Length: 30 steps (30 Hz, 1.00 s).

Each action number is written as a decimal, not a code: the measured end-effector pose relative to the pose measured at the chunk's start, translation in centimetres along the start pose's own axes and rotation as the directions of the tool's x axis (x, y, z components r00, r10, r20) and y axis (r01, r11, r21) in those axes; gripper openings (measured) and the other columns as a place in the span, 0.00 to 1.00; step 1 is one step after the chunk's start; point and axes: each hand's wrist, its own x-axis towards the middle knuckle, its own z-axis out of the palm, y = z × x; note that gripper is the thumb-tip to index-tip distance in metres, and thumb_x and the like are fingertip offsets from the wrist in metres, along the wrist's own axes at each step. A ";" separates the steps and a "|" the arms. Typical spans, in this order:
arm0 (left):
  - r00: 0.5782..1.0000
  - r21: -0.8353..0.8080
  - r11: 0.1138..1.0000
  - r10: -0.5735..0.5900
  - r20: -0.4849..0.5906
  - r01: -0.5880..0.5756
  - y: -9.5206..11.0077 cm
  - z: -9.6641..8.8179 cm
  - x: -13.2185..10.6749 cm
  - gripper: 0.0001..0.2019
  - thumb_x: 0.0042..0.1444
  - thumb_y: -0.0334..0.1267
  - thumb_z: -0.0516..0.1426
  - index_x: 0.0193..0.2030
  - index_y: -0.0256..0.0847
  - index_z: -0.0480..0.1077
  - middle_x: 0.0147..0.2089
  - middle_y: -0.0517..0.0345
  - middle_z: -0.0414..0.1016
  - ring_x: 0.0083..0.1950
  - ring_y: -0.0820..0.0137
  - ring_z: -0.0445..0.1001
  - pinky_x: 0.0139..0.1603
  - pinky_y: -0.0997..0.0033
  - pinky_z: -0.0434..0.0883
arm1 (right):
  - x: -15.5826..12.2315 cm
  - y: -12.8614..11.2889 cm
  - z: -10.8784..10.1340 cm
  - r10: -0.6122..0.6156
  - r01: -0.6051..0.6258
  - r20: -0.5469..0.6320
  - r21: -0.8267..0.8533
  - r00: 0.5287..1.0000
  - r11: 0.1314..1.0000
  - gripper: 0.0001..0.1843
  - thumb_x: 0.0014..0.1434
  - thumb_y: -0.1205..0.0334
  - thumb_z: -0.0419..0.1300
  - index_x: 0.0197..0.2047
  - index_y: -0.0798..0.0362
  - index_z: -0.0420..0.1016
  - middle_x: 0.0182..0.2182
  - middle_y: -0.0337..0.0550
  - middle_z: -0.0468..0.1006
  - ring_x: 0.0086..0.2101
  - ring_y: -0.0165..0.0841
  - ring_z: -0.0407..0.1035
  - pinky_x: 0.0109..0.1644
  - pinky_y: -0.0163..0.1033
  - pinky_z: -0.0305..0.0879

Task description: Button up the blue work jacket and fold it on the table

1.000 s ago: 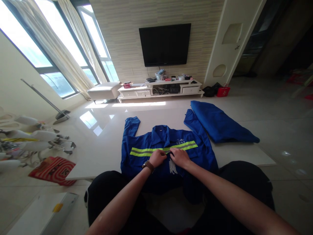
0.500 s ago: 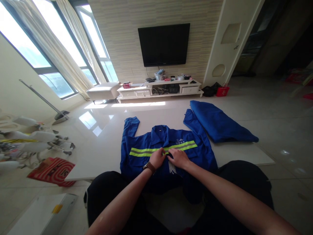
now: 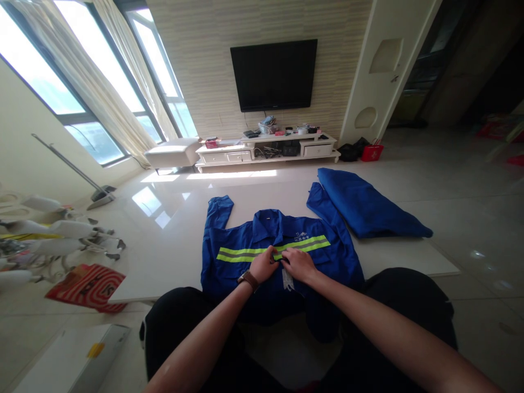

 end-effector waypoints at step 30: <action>0.999 -0.050 0.998 -0.028 -0.024 0.027 0.7 -0.3 -0.4 0.25 0.55 0.32 0.61 0.60 0.43 0.63 0.38 0.57 0.78 0.40 0.64 0.76 0.38 0.71 0.64 | 0.1 0.1 1.1 -0.324 0.327 -0.043 0.109 0.945 0.939 0.19 0.65 0.74 0.49 0.51 0.51 0.75 0.49 0.47 0.75 0.52 0.38 0.64 0.56 0.43 0.56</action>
